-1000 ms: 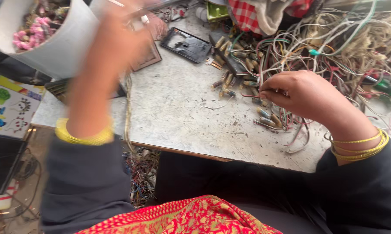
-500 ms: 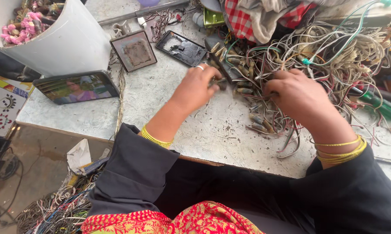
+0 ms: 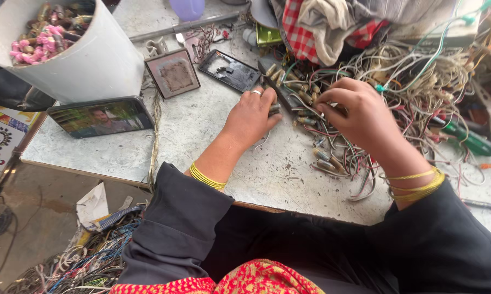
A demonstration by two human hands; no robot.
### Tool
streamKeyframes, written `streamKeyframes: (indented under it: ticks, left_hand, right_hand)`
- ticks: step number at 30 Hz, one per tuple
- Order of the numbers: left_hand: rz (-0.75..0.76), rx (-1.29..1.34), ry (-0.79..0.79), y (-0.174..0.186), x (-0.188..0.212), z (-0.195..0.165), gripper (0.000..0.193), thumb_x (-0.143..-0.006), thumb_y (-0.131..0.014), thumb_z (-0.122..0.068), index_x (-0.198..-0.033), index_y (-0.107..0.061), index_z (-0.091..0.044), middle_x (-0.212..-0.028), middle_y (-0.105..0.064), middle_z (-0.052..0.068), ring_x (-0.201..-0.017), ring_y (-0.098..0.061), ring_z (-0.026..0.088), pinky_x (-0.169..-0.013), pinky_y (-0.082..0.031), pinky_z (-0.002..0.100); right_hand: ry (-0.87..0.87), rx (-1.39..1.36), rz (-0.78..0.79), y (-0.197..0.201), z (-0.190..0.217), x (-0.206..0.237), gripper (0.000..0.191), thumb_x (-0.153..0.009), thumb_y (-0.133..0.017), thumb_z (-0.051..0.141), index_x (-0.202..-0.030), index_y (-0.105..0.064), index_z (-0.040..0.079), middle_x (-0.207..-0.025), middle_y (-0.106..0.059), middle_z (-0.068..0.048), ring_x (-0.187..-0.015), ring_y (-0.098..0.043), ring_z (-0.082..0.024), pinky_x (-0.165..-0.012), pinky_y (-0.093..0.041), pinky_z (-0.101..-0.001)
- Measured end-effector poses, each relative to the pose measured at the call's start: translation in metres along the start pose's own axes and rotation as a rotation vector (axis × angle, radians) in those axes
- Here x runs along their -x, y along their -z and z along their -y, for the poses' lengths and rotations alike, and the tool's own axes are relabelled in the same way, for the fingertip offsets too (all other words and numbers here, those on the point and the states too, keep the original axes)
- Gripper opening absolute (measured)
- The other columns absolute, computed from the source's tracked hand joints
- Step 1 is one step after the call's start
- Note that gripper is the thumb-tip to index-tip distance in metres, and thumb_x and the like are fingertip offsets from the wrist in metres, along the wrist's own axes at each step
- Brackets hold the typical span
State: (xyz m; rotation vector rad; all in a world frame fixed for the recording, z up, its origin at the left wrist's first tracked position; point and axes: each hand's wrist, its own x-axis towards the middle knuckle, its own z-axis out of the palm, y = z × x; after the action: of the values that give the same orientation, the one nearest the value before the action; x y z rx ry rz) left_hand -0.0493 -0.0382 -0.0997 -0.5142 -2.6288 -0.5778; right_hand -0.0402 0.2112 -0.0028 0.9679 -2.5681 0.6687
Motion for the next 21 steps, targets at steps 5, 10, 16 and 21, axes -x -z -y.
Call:
streamKeyframes:
  ticks: [5, 10, 16, 21]
  left_hand:
    - [-0.023, 0.247, 0.157, 0.009, -0.007, 0.020, 0.030, -0.100, -0.070, -0.030, -0.115, -0.057, -0.007, -0.104, -0.067, 0.010, -0.099, -0.065, 0.033, -0.084, -0.054, 0.046]
    - [-0.021, 0.955, 0.537, 0.023, -0.017, 0.037, 0.023, -0.099, -0.061, -0.023, -0.119, -0.057, -0.012, -0.099, -0.067, 0.004, -0.087, -0.067, 0.016, -0.076, -0.059, 0.033]
    - [-0.176, 1.585, 0.706, 0.026, -0.022, 0.063, 0.023, -0.096, -0.063, -0.013, -0.119, -0.060, -0.010, -0.107, -0.060, 0.002, -0.093, -0.063, 0.012, -0.077, -0.062, 0.032]
    - [-0.112, 1.481, 0.594, 0.022, -0.020, 0.067, 0.025, -0.093, -0.068, -0.013, -0.117, -0.064, -0.013, -0.104, -0.062, -0.004, -0.091, -0.061, 0.006, -0.078, -0.060, 0.027]
  right_hand:
    - [0.228, 0.040, -0.013, -0.038, -0.003, -0.045, 0.018, -0.088, -0.074, 0.012, -0.106, -0.076, 0.008, -0.111, -0.067, -0.012, -0.109, -0.062, -0.035, -0.096, -0.051, -0.0445]
    - [0.406, 0.179, -0.094, -0.083, 0.001, -0.088, 0.035, -0.083, -0.066, 0.003, -0.117, -0.075, 0.005, -0.123, -0.067, -0.014, -0.114, -0.060, -0.035, -0.093, -0.049, -0.0450]
    - [0.307, 0.105, 0.024, -0.090, -0.005, -0.091, 0.019, -0.084, -0.067, 0.001, -0.101, -0.075, 0.006, -0.106, -0.064, -0.014, -0.105, -0.060, -0.037, -0.090, -0.051, -0.0447]
    - [0.256, -0.029, 0.104, -0.067, -0.011, -0.086, 0.020, -0.079, -0.070, -0.002, -0.098, -0.074, 0.003, -0.099, -0.062, -0.015, -0.097, -0.062, -0.039, -0.084, -0.052, -0.0450]
